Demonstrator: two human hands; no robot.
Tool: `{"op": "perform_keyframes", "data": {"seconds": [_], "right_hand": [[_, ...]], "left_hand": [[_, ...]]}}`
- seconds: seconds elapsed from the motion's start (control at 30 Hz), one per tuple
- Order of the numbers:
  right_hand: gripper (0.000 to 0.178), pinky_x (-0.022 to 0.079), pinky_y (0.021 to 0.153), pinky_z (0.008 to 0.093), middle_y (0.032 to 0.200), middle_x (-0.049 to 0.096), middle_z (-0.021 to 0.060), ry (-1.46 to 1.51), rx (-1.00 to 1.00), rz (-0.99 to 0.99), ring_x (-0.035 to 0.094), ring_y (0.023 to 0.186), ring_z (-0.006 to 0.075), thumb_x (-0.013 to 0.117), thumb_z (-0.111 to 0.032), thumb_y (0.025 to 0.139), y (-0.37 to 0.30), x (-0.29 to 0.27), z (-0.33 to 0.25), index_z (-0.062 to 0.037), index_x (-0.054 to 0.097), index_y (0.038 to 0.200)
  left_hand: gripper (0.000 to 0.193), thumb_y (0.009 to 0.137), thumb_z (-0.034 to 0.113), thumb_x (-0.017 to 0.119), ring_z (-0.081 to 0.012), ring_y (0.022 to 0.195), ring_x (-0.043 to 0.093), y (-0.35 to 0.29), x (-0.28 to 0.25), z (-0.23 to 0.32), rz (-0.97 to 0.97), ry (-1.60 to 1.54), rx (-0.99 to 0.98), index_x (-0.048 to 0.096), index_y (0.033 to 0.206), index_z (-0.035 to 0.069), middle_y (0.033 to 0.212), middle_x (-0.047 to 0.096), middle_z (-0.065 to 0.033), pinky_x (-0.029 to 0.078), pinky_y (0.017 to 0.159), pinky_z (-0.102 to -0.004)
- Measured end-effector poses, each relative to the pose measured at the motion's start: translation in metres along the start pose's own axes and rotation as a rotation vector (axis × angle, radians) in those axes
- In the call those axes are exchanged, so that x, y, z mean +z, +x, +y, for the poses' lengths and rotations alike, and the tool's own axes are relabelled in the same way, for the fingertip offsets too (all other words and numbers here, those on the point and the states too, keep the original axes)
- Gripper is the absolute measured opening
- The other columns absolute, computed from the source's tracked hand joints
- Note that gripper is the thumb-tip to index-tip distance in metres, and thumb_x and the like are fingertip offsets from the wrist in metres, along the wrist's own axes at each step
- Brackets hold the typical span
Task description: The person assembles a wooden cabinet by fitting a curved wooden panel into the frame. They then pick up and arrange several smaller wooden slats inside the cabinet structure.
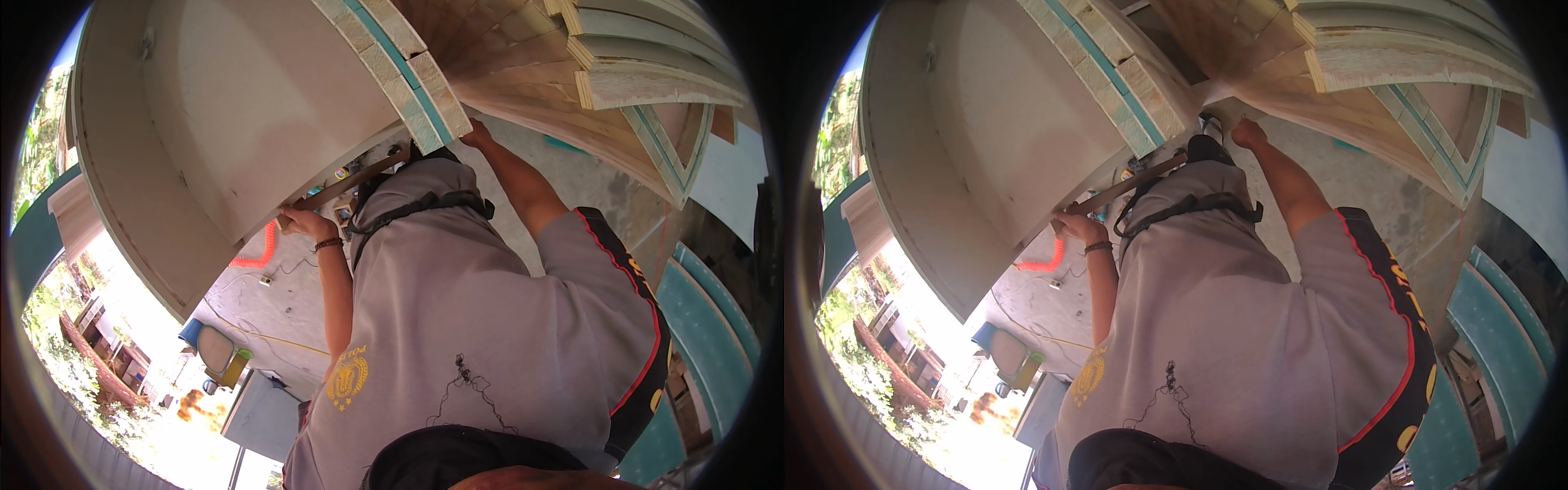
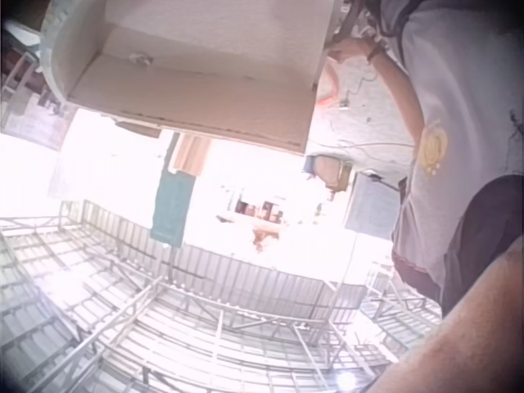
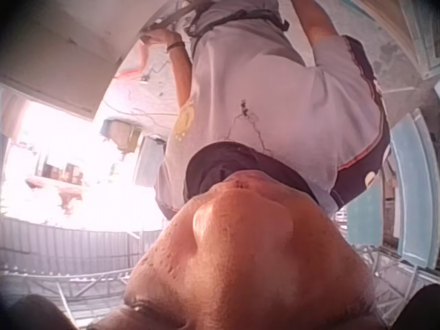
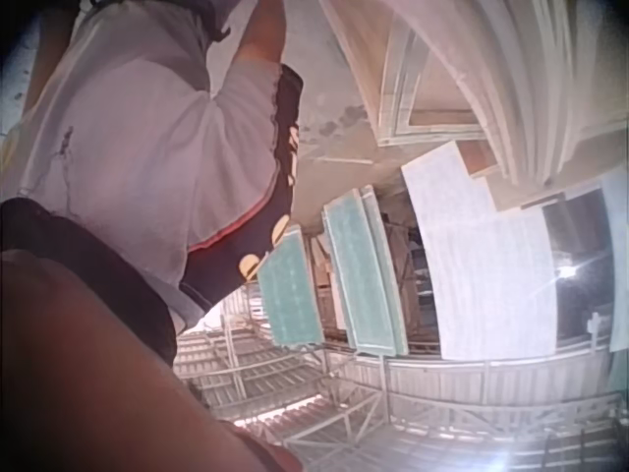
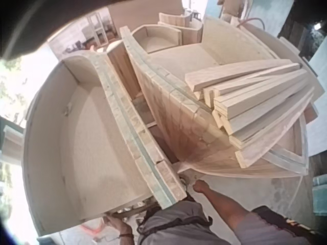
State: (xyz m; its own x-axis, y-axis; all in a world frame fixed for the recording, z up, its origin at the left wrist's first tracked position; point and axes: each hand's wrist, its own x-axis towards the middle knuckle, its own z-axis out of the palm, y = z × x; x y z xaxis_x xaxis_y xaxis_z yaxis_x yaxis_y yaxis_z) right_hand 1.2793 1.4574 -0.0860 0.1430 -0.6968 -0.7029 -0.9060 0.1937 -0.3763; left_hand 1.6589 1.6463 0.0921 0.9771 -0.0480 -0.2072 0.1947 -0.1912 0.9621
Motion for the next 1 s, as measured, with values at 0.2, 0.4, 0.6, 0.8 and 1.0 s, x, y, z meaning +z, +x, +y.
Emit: {"op": "perform_keyframes", "data": {"seconds": [0.2,0.4,0.6,0.8,1.0], "right_hand": [[0.041,0.048,0.092,0.045,0.111,0.063,0.0275,0.031,-0.179,0.127,0.061,0.106,0.0397,0.053,-0.024,0.08,0.049,0.06,0.051,0.0066,0.064,0.106],[0.039,0.049,0.086,0.0446,0.098,0.064,0.0299,0.021,-0.303,0.024,0.063,0.099,0.0407,0.057,-0.029,0.081,0.008,0.04,-0.008,0.0045,0.068,0.097],[0.034,0.048,0.09,0.0425,0.105,0.066,0.0201,-0.147,-0.362,-0.088,0.062,0.102,0.0362,0.062,-0.033,0.081,-0.042,-0.004,-0.078,-0.0066,0.069,0.102],[0.058,0.044,0.097,0.042,0.118,0.06,0.0213,-0.098,-0.561,-0.255,0.057,0.111,0.0366,0.065,-0.039,0.08,-0.088,-0.025,-0.127,-0.0069,0.055,0.126],[0.069,0.038,0.105,0.0438,0.132,0.05,0.0199,-0.265,-0.799,-0.036,0.044,0.126,0.0371,0.071,-0.043,0.075,-0.124,-0.008,-0.156,-0.0117,0.049,0.134]], "left_hand": [[0.048,0.098,0.039,0.049,-0.0225,0.092,0.059,-0.037,0.013,0.029,-0.026,-0.001,0.094,0.04,0.118,-0.004,0.106,0.058,-0.0142,0.05,0.082,-0.0372],[0.042,0.099,0.035,0.049,-0.0211,0.089,0.06,-0.045,0.001,0.02,-0.105,0.036,0.163,0.038,0.115,-0.002,0.103,0.06,-0.0146,0.051,0.08,-0.0351],[0.031,0.098,0.028,0.056,-0.0157,0.086,0.059,-0.059,-0.006,0.044,-0.233,0.019,0.112,0.052,0.109,-0.001,0.094,0.064,-0.0084,0.048,0.081,-0.0307],[0.024,0.094,0.023,0.062,-0.0101,0.09,0.058,-0.083,-0.013,0.062,-0.415,0.045,0.096,0.063,0.102,0.0,0.098,0.066,-0.0055,0.046,0.082,-0.0264],[0.025,0.095,0.023,0.062,-0.0121,0.092,0.06,-0.094,-0.026,0.09,-0.54,-0.011,0.118,0.063,0.102,-0.001,0.098,0.068,-0.0072,0.047,0.084,-0.0267]]}}
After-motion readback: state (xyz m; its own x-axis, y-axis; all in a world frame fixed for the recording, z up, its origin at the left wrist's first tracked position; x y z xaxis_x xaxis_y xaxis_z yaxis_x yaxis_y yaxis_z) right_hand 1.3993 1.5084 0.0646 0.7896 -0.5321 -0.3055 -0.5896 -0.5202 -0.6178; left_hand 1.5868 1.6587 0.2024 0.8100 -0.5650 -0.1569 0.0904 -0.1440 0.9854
